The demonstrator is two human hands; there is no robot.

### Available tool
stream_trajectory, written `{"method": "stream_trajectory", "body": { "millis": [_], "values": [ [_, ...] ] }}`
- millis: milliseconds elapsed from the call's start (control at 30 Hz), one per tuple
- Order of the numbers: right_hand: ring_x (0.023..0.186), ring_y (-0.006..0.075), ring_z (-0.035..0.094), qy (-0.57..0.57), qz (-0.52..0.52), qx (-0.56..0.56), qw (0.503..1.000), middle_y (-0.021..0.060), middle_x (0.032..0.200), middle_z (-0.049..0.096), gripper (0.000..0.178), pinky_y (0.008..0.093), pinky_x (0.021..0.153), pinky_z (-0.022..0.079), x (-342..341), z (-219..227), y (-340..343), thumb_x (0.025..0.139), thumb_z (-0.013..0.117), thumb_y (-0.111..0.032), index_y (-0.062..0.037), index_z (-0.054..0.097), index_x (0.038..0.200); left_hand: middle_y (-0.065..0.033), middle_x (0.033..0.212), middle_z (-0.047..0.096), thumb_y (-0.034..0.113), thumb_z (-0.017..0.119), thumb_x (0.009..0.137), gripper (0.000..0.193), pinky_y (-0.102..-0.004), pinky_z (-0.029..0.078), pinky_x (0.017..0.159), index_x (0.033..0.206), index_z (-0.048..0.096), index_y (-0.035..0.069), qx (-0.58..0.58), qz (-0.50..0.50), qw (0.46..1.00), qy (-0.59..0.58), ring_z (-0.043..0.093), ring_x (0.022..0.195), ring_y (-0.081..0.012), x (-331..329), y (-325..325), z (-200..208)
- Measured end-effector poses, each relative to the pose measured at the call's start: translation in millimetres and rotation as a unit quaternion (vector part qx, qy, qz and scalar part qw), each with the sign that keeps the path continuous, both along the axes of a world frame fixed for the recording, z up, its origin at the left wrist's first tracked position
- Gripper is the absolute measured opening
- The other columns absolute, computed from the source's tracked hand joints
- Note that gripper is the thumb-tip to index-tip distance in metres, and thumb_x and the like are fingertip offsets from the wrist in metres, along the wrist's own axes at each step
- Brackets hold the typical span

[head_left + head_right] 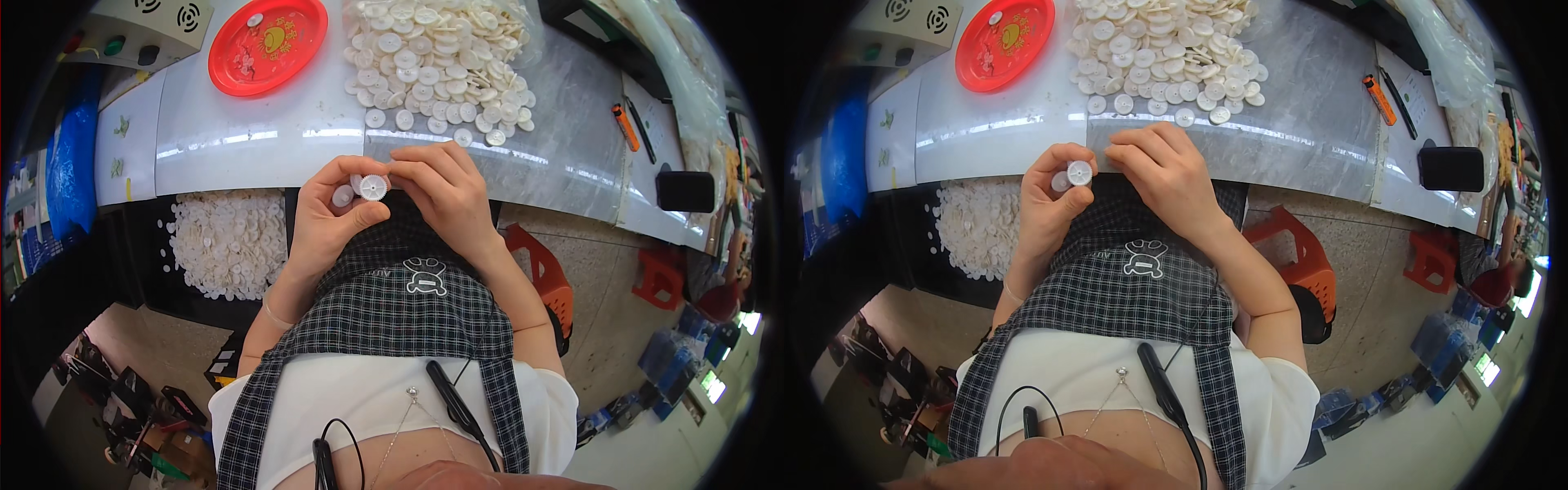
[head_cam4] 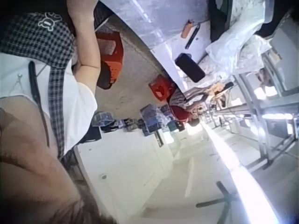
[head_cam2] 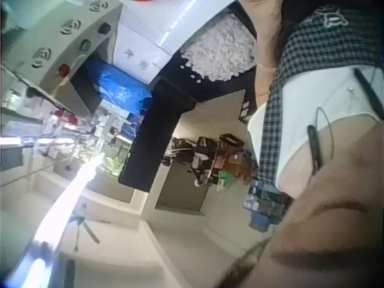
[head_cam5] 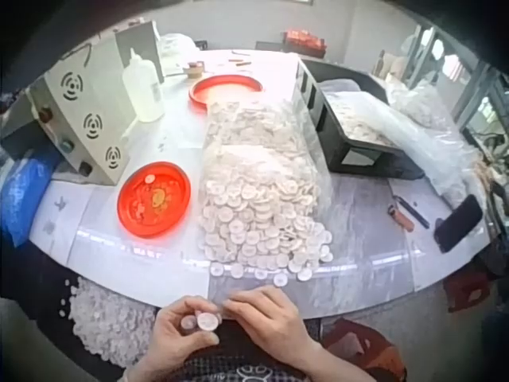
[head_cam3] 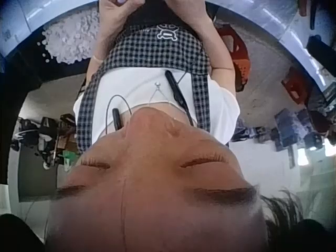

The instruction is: Assembling small white plastic circular parts by hand at a workbench.

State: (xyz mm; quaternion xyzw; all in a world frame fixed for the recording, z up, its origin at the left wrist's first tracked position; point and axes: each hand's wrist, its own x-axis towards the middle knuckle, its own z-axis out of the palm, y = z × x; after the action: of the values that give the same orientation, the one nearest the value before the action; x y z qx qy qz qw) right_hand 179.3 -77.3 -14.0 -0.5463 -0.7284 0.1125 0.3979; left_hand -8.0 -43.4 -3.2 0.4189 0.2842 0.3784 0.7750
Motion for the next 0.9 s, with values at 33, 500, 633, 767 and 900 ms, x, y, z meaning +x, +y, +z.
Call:
{"method": "stream_trajectory", "body": {
  "millis": [33,500,633,767,900],
  "values": [
    [0.090,0.0231,0.062,-0.002,0.009,-0.002,1.000,0.0029,0.102,0.068,0.026,0.0334,0.076,0.050,1,-1,-1,0.071,0.077,-0.007,-0.0070,0.069,0.096,-0.0026,0.103,0.062,0.003,0.076,0.081,0.038,-0.0183,0.050,0.080,0.114,0.059,0.000,0.005,-0.002,1.000,0.000,0.058,0.093,-0.0070,0,0,0],
    [0.073,0.0099,0.066,0.336,-0.036,-0.152,0.929,0.0077,0.088,0.072,0.029,0.0211,0.066,0.052,-2,19,-15,0.086,0.070,-0.001,-0.0025,0.055,0.110,-0.0021,0.108,0.055,-0.004,0.071,0.082,0.037,-0.0161,0.046,0.066,0.114,0.053,0.005,-0.007,0.019,1.000,-0.003,0.049,0.077,-0.0030,14,-5,4],
    [0.071,0.0139,0.071,0.306,-0.043,-0.166,0.937,0.0103,0.081,0.073,0.034,0.0237,0.062,0.054,-7,27,-10,0.085,0.072,-0.007,-0.0027,0.053,0.113,-0.0001,0.105,0.050,-0.004,0.072,0.081,0.033,-0.0158,0.042,0.060,0.110,0.057,0.004,0.074,0.019,0.990,0.118,0.047,0.075,-0.0034,18,-7,-1],
    [0.073,0.0092,0.067,0.322,-0.035,-0.190,0.927,0.0067,0.081,0.072,0.029,0.0203,0.065,0.051,-6,28,-5,0.089,0.067,-0.004,-0.0010,0.051,0.114,0.0005,0.100,0.049,0.000,0.077,0.077,0.031,-0.0145,0.040,0.059,0.104,0.063,0.004,0.176,0.059,0.963,0.197,0.046,0.074,-0.0034,16,-4,0],
    [0.071,0.0159,0.064,0.194,-0.059,-0.087,0.975,0.0046,0.085,0.070,0.020,0.0271,0.065,0.050,-3,13,12,0.085,0.069,-0.006,-0.0047,0.061,0.104,0.0007,0.099,0.049,0.003,0.079,0.075,0.032,-0.0147,0.040,0.058,0.104,0.064,0.005,0.194,0.070,0.960,0.191,0.045,0.073,-0.0033,12,-2,1]
  ]
}}
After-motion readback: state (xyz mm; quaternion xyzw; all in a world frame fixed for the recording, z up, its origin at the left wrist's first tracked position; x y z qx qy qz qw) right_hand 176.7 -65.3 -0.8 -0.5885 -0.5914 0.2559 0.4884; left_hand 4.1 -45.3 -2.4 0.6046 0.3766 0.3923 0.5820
